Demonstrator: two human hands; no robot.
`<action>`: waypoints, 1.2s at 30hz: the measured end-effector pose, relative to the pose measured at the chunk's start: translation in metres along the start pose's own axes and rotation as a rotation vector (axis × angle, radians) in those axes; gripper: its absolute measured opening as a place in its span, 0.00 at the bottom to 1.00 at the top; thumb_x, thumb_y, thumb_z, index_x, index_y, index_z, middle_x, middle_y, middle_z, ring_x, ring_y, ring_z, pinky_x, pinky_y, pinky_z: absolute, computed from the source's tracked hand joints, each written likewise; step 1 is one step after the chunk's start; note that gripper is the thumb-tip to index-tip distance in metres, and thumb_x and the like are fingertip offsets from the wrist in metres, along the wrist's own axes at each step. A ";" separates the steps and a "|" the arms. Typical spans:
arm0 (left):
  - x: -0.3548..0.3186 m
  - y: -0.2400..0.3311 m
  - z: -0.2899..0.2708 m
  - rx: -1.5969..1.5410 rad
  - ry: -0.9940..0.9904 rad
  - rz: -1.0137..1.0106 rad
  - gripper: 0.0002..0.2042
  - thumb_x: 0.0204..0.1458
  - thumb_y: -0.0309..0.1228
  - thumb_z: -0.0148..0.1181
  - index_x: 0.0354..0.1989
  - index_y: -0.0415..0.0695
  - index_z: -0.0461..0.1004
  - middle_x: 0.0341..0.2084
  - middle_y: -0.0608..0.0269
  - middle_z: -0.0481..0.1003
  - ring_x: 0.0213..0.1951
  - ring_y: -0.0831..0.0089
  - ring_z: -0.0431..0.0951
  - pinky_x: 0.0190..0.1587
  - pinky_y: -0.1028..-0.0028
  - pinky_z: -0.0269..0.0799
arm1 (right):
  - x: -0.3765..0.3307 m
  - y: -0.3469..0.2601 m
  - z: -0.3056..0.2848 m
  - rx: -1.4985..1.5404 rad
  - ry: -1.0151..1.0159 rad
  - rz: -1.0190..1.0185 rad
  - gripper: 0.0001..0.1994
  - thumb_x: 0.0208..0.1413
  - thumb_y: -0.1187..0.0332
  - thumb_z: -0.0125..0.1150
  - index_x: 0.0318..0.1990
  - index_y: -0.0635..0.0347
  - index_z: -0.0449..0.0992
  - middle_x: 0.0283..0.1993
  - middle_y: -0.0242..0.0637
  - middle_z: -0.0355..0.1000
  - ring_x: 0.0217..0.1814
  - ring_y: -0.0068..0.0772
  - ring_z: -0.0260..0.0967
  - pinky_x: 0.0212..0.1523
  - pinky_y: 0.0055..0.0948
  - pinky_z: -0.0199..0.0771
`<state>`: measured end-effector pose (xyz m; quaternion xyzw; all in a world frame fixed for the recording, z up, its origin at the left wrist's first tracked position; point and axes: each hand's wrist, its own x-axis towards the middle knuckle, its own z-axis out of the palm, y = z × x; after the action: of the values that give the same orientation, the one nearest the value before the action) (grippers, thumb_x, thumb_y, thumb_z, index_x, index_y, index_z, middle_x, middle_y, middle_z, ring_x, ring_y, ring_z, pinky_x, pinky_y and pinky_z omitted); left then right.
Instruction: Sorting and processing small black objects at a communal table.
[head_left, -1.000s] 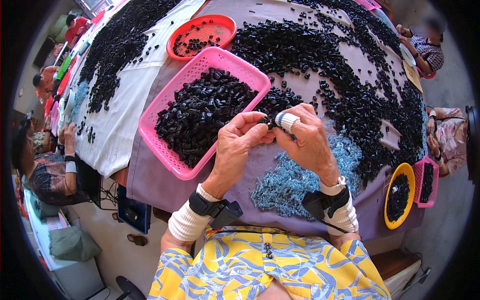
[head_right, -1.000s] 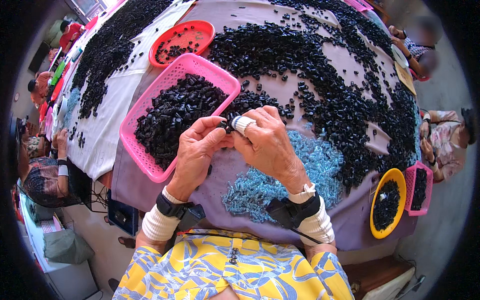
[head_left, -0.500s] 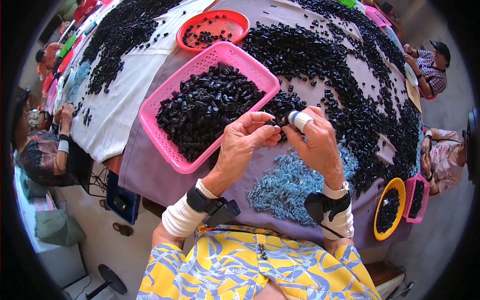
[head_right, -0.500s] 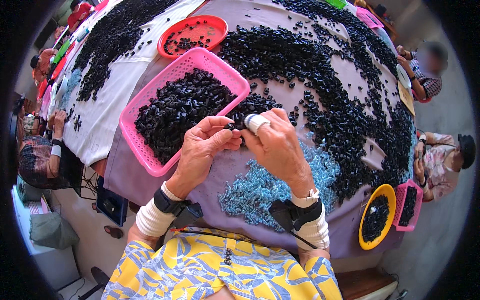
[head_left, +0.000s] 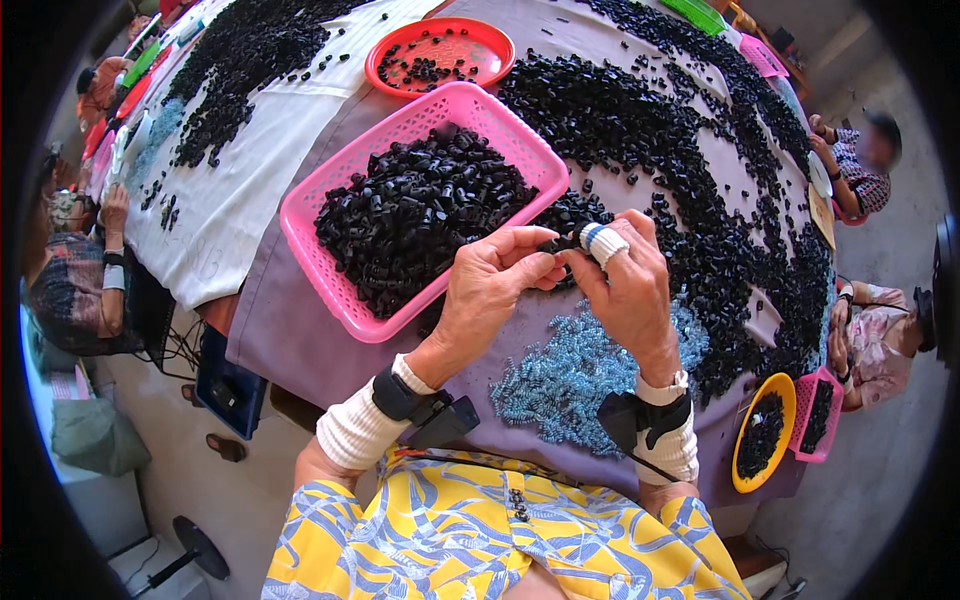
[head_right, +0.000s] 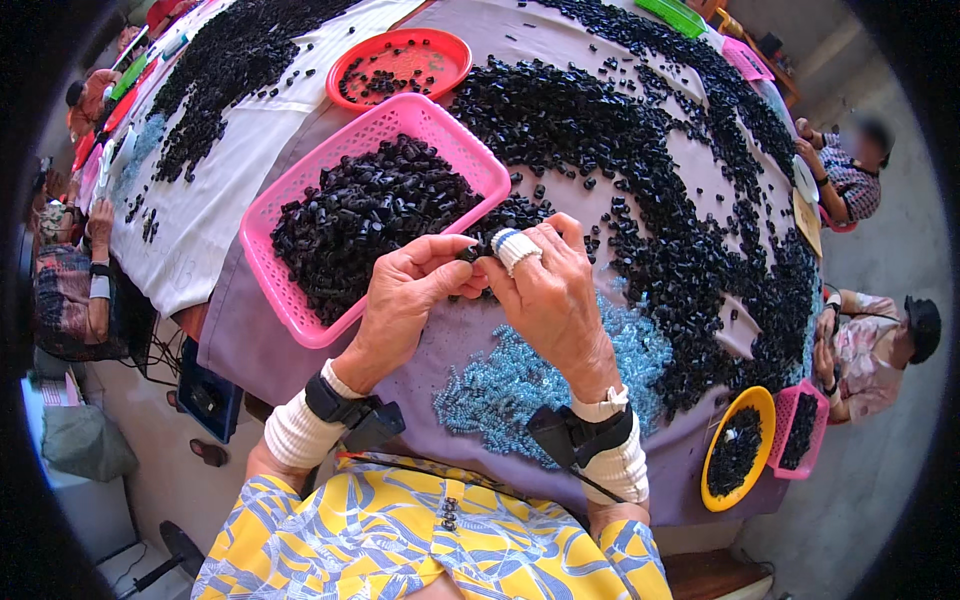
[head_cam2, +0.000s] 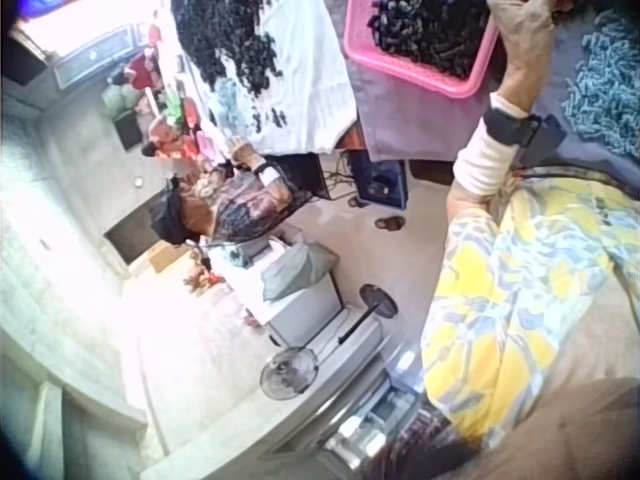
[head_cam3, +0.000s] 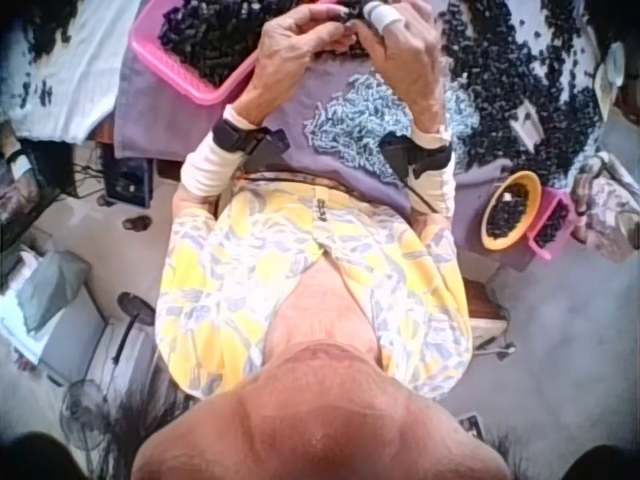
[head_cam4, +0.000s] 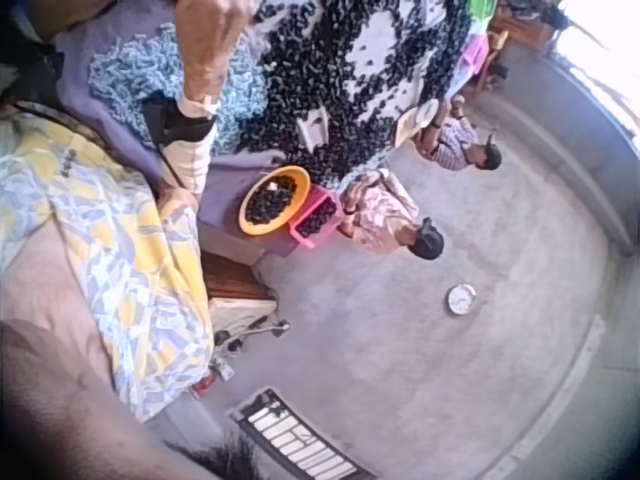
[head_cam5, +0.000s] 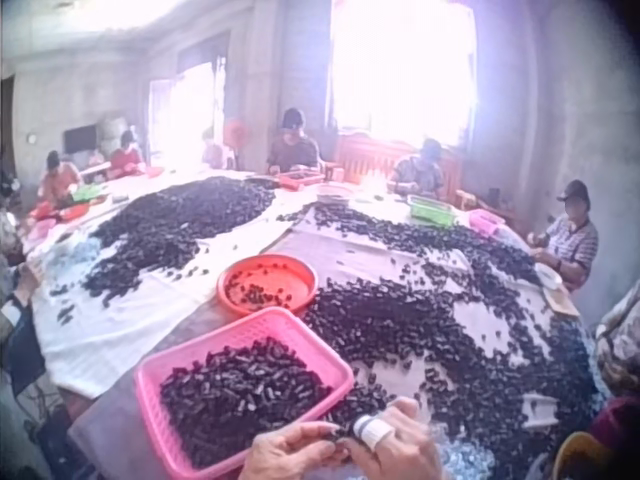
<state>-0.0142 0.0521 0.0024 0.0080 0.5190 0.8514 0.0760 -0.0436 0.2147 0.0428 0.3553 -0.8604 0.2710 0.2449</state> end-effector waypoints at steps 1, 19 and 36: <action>0.000 0.000 0.000 -0.003 0.001 0.001 0.12 0.55 0.24 0.56 0.46 0.35 0.72 0.33 0.59 0.78 0.35 0.77 0.78 0.40 0.78 0.74 | 0.000 -0.001 -0.001 -0.022 -0.018 -0.005 0.06 0.44 0.73 0.64 0.28 0.63 0.72 0.24 0.38 0.68 0.28 0.40 0.67 0.43 0.38 0.63; -0.002 0.001 0.001 0.173 0.047 0.088 0.11 0.53 0.20 0.56 0.44 0.37 0.75 0.30 0.64 0.78 0.31 0.82 0.75 0.36 0.82 0.71 | 0.000 -0.007 -0.001 -0.071 -0.094 -0.015 0.05 0.44 0.75 0.62 0.28 0.65 0.72 0.25 0.40 0.69 0.32 0.40 0.69 0.46 0.38 0.63; 0.002 -0.003 0.001 0.213 0.074 0.076 0.12 0.52 0.23 0.58 0.45 0.37 0.76 0.29 0.65 0.78 0.31 0.84 0.75 0.35 0.83 0.70 | -0.008 -0.007 0.005 -0.107 -0.080 0.159 0.06 0.47 0.72 0.62 0.28 0.66 0.74 0.31 0.43 0.71 0.39 0.45 0.68 0.47 0.41 0.63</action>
<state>-0.0154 0.0549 0.0000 0.0043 0.6083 0.7934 0.0232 -0.0344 0.2110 0.0362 0.2829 -0.9082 0.2287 0.2069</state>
